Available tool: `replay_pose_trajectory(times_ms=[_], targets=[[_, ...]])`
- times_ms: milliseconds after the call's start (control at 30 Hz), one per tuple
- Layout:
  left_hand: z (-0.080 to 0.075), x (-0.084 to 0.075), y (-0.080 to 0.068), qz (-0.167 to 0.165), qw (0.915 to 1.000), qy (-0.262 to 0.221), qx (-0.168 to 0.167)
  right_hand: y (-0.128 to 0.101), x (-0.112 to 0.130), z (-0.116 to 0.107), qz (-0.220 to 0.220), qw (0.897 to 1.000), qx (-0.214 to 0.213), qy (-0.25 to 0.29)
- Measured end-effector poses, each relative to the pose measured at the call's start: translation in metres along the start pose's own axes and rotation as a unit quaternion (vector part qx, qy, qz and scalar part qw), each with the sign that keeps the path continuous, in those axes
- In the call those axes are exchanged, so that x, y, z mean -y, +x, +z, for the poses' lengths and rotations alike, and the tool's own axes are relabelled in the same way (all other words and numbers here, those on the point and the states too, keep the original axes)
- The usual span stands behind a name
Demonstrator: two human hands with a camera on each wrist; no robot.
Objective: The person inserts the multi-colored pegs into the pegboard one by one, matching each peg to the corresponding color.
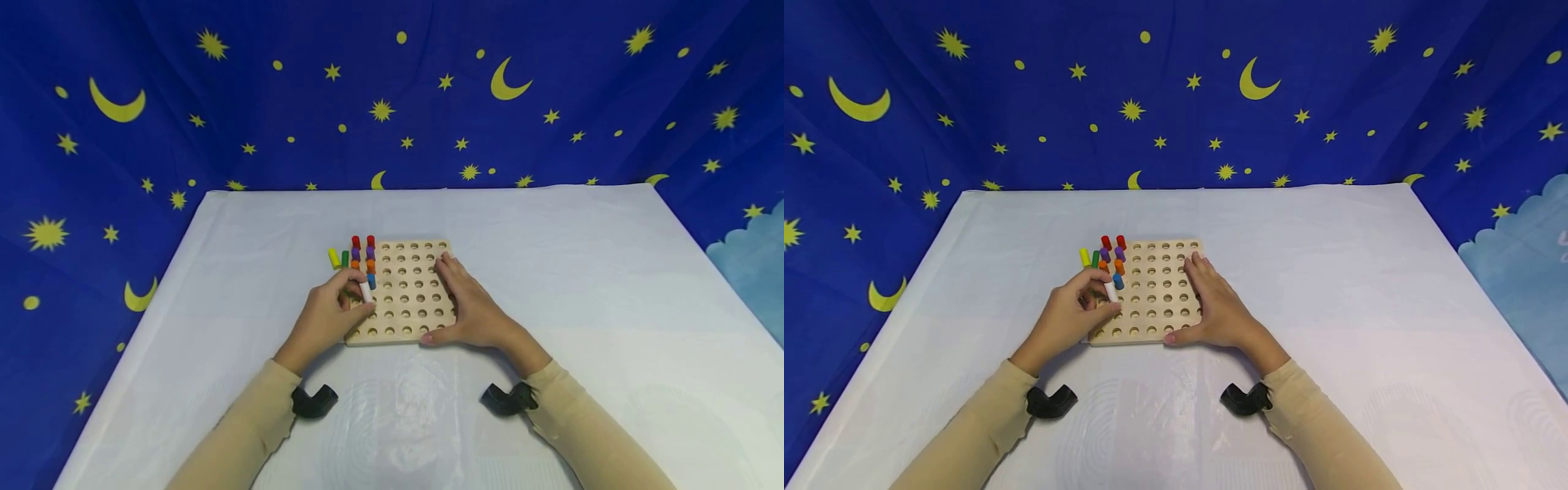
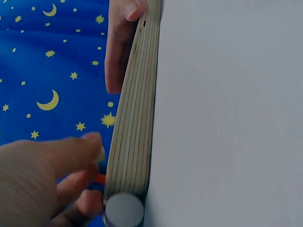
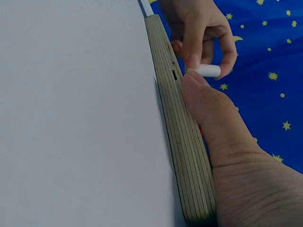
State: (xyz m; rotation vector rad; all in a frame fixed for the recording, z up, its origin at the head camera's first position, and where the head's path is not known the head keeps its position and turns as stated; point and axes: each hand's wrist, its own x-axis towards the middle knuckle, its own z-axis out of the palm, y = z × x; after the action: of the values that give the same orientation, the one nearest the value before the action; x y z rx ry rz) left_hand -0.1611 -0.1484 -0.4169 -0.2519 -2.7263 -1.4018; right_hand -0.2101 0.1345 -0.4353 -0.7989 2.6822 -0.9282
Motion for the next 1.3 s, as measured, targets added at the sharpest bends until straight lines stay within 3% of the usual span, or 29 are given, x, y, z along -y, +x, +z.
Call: replay_pose_trajectory(times_ms=[333,567,800,967,1033,1133,1300], targets=[[0.010,-0.003,0.001,0.073,0.9946,0.065,-0.036,0.000,0.000,0.000,0.000,1.000,0.000,0.004],[0.014,-0.002,0.000,0.106,0.9871,0.113,-0.040,-0.001,0.000,-0.001,0.005,1.000,0.002,0.004],[0.011,-0.003,-0.004,0.126,0.9873,0.079,-0.056,-0.001,0.001,-0.001,0.002,1.000,0.000,0.000],[0.001,0.000,-0.005,0.138,0.9843,0.034,-0.104,0.000,0.001,-0.002,0.000,1.000,0.001,-0.002],[-0.004,0.004,-0.005,0.133,0.9827,0.021,-0.127,0.000,0.001,-0.002,0.001,1.000,0.002,-0.002],[-0.014,0.012,-0.005,0.100,0.9849,0.012,-0.141,-0.001,0.002,-0.002,0.002,1.000,0.003,0.001],[-0.027,0.021,-0.006,0.021,0.9945,0.039,-0.095,-0.001,0.001,-0.001,-0.004,1.000,0.000,0.000]])
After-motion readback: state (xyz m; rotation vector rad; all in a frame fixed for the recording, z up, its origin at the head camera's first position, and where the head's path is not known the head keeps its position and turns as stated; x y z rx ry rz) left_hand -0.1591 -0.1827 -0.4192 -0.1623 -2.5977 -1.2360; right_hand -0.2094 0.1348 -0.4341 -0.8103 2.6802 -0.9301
